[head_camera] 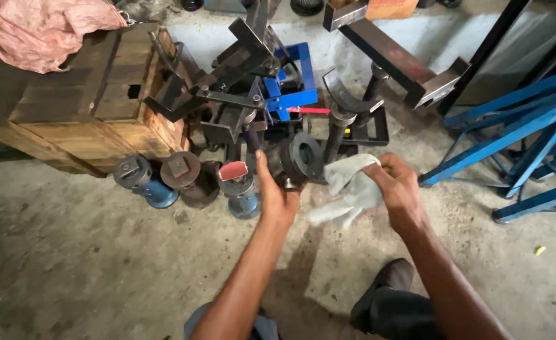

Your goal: The person wipes a metal engine piston with a cloth and then uses a piece of sandpaper to scrub specific areas of the piston surface.

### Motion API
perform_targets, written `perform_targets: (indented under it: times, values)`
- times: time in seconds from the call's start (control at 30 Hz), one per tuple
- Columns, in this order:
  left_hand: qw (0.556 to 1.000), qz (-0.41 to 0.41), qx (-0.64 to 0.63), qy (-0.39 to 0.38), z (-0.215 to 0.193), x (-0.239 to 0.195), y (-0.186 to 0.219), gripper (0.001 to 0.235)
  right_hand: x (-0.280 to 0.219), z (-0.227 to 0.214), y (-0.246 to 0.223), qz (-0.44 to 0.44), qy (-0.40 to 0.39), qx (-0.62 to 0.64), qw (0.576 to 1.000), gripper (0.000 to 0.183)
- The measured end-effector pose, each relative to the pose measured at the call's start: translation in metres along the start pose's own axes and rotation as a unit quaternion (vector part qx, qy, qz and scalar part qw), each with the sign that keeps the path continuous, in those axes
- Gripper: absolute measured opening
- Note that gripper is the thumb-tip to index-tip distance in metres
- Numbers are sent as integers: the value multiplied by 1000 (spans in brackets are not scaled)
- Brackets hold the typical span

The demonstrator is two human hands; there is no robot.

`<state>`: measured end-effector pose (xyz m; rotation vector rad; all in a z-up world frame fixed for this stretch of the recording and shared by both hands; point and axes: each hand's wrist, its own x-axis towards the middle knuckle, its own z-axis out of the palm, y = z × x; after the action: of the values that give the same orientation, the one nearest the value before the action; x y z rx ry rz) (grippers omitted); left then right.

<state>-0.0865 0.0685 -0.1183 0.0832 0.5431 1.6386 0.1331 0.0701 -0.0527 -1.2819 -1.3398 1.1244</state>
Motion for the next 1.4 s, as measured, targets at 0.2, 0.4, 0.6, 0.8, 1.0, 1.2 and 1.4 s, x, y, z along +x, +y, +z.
perform_targets:
  times: [0.2,0.4,0.6,0.8,1.0,1.2,1.4]
  values:
    - [998,17,18,49,-3,8,-8,58,-1,12,-28,-54,-4,272,961,8]
    - [998,46,46,-2,9,-3,-5,51,-7,32,4,49,14,314,948,17]
    - [990,91,102,24,-1,-1,-8,49,-9,45,5,17,-36,298,954,24]
    - [979,120,150,62,-5,-11,-15,50,-25,52,33,-114,-41,-108,987,27]
    - [986,97,99,95,-3,-27,6,47,-16,25,62,-215,-88,-273,934,20]
    - [929,208,298,71,-2,-41,1,56,-34,19,40,-192,-20,-128,973,28]
    - [845,264,461,55,13,-58,-12,74,-53,53,24,-217,-29,-159,963,37]
